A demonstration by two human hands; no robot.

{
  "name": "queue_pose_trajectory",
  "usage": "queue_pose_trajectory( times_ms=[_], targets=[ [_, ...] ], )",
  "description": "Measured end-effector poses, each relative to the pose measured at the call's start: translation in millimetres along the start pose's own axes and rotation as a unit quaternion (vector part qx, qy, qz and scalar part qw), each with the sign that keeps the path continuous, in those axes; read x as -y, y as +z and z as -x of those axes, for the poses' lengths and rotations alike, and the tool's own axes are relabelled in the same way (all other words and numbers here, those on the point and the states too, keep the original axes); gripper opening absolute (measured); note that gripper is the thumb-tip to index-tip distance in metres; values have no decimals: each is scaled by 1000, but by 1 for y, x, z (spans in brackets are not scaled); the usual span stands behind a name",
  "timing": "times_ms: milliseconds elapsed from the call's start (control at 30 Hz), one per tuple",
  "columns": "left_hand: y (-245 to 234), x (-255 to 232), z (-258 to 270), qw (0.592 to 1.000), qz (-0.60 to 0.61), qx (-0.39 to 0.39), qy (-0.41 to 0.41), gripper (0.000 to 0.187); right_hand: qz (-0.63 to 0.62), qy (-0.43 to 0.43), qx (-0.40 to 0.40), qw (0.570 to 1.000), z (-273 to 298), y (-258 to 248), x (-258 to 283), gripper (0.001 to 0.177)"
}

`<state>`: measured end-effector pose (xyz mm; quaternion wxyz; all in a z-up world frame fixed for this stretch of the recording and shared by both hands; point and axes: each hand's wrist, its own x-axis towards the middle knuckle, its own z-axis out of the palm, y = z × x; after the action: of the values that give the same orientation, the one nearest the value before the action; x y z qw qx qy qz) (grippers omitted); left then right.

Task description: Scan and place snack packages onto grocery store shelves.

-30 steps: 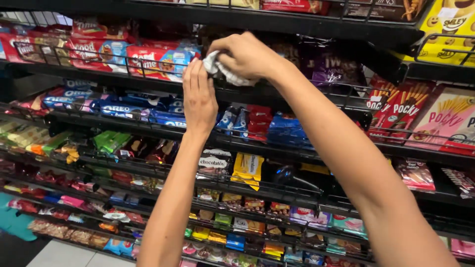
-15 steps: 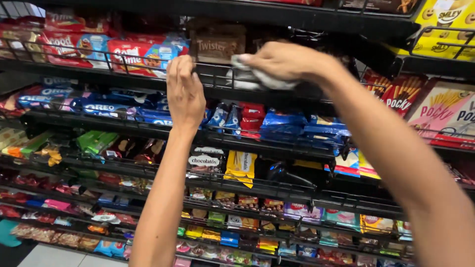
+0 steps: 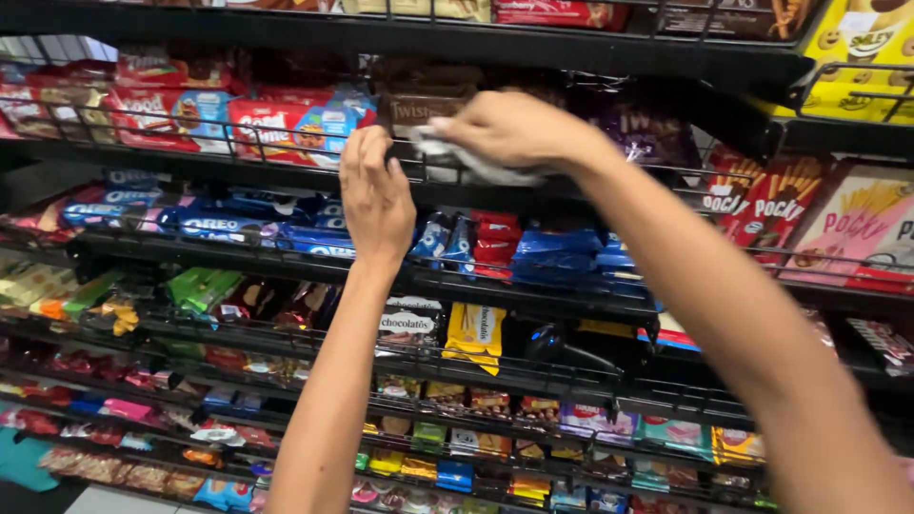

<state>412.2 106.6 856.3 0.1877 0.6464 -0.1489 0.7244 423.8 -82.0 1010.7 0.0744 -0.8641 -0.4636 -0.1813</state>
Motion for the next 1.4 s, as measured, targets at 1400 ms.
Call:
queue_pose_trajectory(
  times_ms=[1400],
  targets=[
    [3, 0, 0, 1000, -22, 8, -15, 35, 367, -132, -307, 868, 156, 11, 27, 52]
  ],
)
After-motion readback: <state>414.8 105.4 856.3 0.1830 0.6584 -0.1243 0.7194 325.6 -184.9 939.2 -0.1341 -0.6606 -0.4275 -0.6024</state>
